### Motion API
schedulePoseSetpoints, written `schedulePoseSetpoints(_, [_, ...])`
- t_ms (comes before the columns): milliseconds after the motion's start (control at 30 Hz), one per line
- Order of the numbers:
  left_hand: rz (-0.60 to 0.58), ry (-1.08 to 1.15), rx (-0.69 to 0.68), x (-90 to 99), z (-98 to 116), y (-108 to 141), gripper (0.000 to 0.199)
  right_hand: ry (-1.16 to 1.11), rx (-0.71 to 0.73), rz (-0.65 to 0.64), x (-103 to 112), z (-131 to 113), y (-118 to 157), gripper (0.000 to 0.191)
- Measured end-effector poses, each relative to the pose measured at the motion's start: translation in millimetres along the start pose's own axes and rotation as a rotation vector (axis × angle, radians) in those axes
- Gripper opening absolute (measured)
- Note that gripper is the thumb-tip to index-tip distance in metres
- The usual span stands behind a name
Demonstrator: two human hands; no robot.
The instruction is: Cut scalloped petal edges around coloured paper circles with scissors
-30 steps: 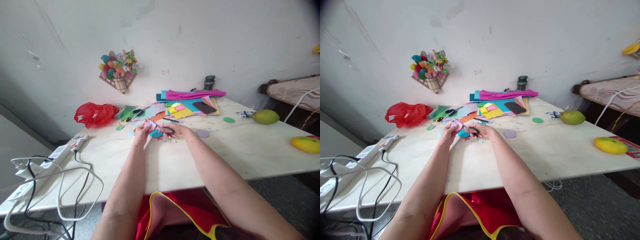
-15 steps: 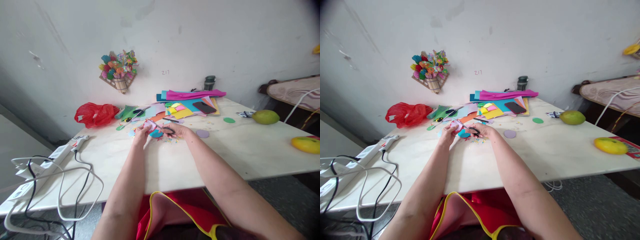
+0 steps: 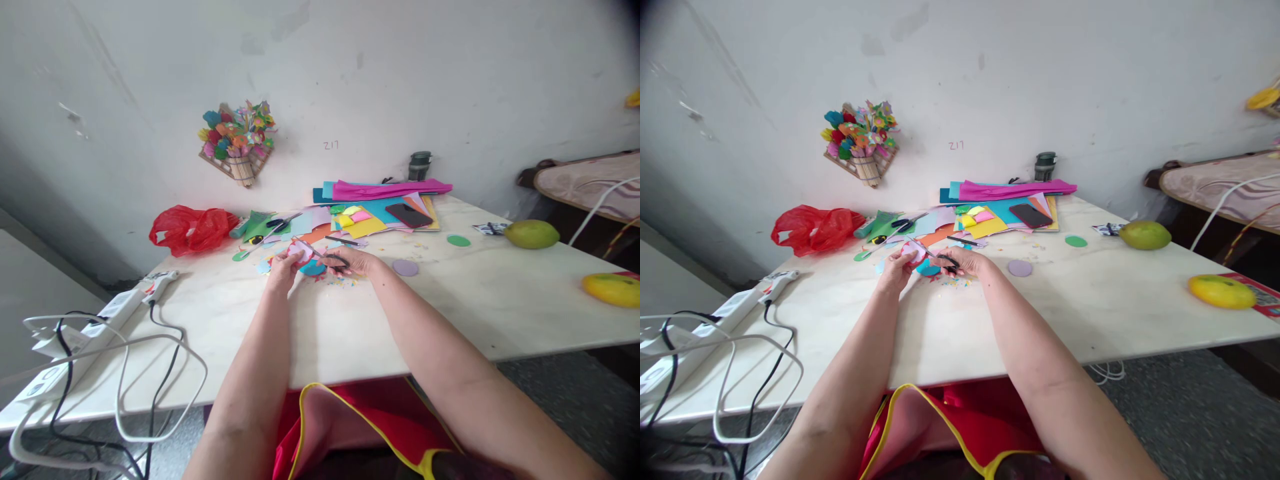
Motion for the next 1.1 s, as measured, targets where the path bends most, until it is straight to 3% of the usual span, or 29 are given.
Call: schedulePoseSetpoints(1100, [-0.003,0.026,0.012,-2.9,2.0,2.1,0.031,-0.008,0.063,0.008,-0.6,-0.9,-4.6,0.026])
Point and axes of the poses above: each hand's wrist, its own y-axis away from the middle knuckle, its own x-axis out of the back of the hand, z = x × y, the point moved 7 cm from there along -y, towards the middle knuckle, and after that the axes turned 3 degrees about x, right-handed, at the moved point
